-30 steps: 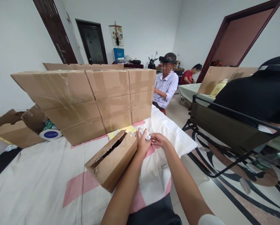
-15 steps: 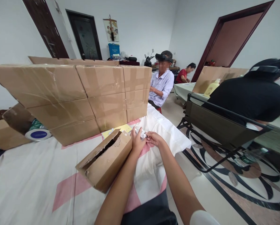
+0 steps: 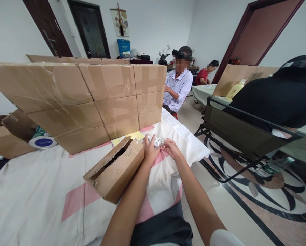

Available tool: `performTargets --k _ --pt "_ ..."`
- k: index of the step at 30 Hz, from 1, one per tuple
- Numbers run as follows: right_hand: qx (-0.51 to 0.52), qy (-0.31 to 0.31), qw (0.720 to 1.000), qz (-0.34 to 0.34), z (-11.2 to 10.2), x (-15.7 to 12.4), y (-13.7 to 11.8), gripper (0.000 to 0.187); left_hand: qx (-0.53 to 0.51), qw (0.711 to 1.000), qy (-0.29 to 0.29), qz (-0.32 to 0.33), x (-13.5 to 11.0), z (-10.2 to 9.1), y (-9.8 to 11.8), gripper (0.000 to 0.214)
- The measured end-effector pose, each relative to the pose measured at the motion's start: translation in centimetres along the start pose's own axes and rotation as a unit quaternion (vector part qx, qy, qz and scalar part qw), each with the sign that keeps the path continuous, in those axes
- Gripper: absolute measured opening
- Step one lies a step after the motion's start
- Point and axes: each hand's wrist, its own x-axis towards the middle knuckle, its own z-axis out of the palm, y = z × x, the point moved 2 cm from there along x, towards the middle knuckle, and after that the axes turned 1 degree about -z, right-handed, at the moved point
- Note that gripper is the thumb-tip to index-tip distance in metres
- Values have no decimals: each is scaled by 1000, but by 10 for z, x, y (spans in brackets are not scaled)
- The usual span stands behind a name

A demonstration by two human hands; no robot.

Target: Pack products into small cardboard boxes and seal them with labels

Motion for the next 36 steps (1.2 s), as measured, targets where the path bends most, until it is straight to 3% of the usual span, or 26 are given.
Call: performTargets --k 12,17,21,25,36 --pt "-9 -17 1000 9 4 0 -7 46 -2 1000 -7 0 1 7 -6 74" --pt "-26 -30 999 -3 8 -3 -8 28 -6 1000 6 15 0 1 0 73" --pt "-56 -44 997 -20 9 -4 -4 11 -17 999 30 33 -1 -7 6 53" --pt "-91 -52 994 -27 7 -4 0 11 -33 997 31 64 -2 -13 10 27" --pt "-148 -79 985 -34 5 -5 2 16 -51 987 53 140 -6 -20 19 6"
